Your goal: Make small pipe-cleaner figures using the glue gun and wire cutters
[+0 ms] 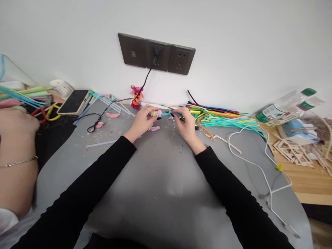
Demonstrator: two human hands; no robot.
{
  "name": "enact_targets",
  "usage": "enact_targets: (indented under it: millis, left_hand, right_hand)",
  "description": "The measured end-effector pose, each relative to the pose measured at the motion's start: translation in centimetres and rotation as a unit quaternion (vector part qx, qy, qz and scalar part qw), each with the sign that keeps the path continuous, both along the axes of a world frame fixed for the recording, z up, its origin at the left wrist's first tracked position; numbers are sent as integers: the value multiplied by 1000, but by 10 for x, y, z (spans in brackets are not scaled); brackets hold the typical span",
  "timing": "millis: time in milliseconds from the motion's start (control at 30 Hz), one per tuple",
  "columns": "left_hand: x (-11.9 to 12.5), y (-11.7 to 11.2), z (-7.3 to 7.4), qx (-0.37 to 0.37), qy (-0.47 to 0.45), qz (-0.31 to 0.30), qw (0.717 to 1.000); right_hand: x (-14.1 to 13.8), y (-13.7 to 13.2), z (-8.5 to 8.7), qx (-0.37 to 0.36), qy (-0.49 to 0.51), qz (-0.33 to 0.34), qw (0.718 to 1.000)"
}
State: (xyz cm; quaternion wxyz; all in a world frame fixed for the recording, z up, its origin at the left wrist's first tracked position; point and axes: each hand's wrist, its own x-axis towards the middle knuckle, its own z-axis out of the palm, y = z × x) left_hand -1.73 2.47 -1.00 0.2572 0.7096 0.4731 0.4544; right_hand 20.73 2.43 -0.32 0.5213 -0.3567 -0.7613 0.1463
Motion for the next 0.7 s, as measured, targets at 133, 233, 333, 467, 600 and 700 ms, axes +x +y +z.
enact_targets:
  millis: [133,233,333,467,600,700]
  left_hand:
    - [5,-5,2,-2,10,-32,999]
    - [6,-8,3,7,18,-39,999]
    - [7,-10,5,12,19,-40,999]
    - [7,-10,5,18,17,-46,999]
    - [8,-10,4,21,16,-49,998]
    - [8,-11,4,26,8,-53,998]
  right_hand:
    - [0,1,-1,-9,-6,17,1000]
    - [0,2,-3,-14,-20,19,1000]
    - [-1,2,-5,-6,-26,19,999]
    - [-2,1,-4,3,-37,29,999]
    - [-4,-1,-3,2,-45,43,998]
    - [-4,-2,-3,18,-33,62,997]
